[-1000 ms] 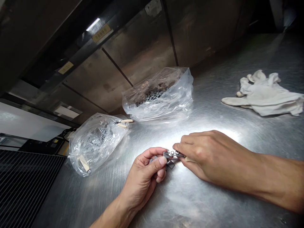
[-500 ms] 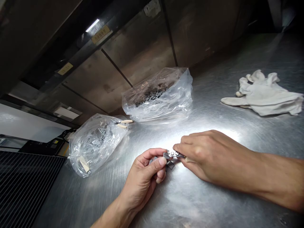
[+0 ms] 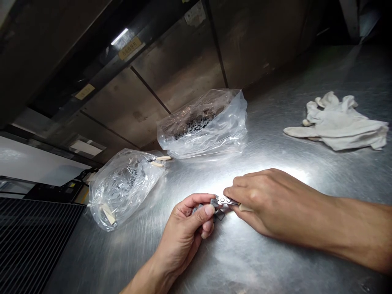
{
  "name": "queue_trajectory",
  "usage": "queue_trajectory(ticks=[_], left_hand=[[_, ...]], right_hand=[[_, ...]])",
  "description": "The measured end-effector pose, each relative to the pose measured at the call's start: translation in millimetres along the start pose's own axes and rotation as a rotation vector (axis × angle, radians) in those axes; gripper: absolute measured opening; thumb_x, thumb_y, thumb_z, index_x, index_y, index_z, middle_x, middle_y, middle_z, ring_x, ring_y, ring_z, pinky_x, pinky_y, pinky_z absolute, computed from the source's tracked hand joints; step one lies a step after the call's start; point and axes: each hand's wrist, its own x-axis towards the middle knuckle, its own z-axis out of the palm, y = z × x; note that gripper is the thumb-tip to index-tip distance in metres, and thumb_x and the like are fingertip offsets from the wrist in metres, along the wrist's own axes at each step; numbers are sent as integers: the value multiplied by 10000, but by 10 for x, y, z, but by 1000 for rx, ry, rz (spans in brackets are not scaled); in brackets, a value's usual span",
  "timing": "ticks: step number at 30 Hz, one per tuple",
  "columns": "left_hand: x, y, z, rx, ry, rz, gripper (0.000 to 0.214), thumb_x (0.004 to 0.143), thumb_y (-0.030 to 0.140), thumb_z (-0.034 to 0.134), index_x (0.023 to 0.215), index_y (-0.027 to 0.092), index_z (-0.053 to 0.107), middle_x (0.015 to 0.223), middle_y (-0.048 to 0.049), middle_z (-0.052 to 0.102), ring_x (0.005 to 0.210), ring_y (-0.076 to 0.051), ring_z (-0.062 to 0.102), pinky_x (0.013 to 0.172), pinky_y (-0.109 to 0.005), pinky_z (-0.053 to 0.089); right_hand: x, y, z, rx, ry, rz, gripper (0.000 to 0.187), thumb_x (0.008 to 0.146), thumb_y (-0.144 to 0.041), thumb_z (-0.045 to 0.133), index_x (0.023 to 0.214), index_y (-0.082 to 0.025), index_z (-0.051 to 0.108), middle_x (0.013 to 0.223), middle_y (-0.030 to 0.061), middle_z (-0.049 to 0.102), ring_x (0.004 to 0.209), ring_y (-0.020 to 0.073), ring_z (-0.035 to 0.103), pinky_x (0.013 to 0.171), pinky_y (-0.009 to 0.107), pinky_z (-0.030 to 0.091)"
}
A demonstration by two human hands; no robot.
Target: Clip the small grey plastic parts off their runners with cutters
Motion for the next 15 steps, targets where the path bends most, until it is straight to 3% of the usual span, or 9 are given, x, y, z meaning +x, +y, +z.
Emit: queue_trajectory(ticks=[15], left_hand=[[-15,11,14,11,6,-3,237,705,268,916,884,170,794,527,36,531,481,-48,440,504,-170,307]], right_hand=[[13,-25,-44,-8,-72,25,101,869,-156,608,805,-208,665,756,13,667,648,203,625,564,339,266]])
